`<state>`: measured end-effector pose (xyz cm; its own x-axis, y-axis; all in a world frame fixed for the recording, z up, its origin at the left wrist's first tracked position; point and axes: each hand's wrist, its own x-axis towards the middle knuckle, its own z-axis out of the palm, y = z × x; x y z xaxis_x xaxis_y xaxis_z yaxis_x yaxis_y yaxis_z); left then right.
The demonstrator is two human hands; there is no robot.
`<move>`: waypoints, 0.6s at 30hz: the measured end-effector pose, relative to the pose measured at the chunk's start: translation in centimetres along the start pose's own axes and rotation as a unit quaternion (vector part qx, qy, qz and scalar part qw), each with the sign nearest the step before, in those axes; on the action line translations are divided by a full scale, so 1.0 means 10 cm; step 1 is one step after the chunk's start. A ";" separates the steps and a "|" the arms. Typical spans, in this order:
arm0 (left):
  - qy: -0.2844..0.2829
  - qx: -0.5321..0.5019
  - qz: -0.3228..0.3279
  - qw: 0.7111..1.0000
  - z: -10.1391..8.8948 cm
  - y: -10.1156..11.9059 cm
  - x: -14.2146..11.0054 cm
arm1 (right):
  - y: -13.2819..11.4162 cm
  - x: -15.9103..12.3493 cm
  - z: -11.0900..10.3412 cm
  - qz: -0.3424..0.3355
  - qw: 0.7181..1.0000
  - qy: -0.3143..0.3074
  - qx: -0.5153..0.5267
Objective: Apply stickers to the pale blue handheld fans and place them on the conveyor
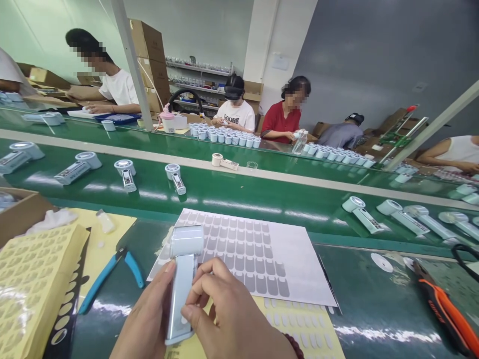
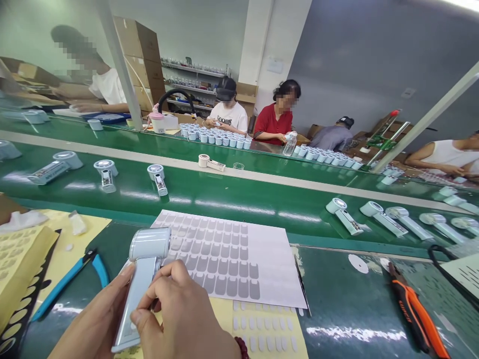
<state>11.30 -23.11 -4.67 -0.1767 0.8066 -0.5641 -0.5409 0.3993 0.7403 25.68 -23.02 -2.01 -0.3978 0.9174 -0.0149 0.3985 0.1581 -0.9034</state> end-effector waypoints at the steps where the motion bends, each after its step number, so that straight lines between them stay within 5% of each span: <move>1: 0.002 -0.020 -0.017 1.000 0.03 0.01 0.00 | 0.02 0.00 0.01 -0.003 1.000 0.005 -0.022; 6: 0.014 -0.058 -0.030 0.998 0.15 0.09 -0.01 | 0.17 0.03 0.14 -0.156 0.968 0.117 -0.160; 10: -0.075 -0.031 -0.071 0.994 0.20 0.17 -0.03 | 0.27 0.03 0.11 -0.251 0.936 0.243 -0.045; 14: -0.140 0.037 -0.001 0.989 0.30 0.30 0.09 | 0.43 0.08 -0.30 -0.102 0.953 0.257 -0.123; 18: -0.157 0.127 0.044 0.978 0.54 0.52 0.51 | 0.79 0.17 -0.85 0.035 0.934 0.251 -0.252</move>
<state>12.00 -14.55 -1.73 0.0694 0.9211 -0.3831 -0.3061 0.3852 0.8706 35.12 -17.11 -5.51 0.0309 0.9673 0.2518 0.7978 0.1279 -0.5892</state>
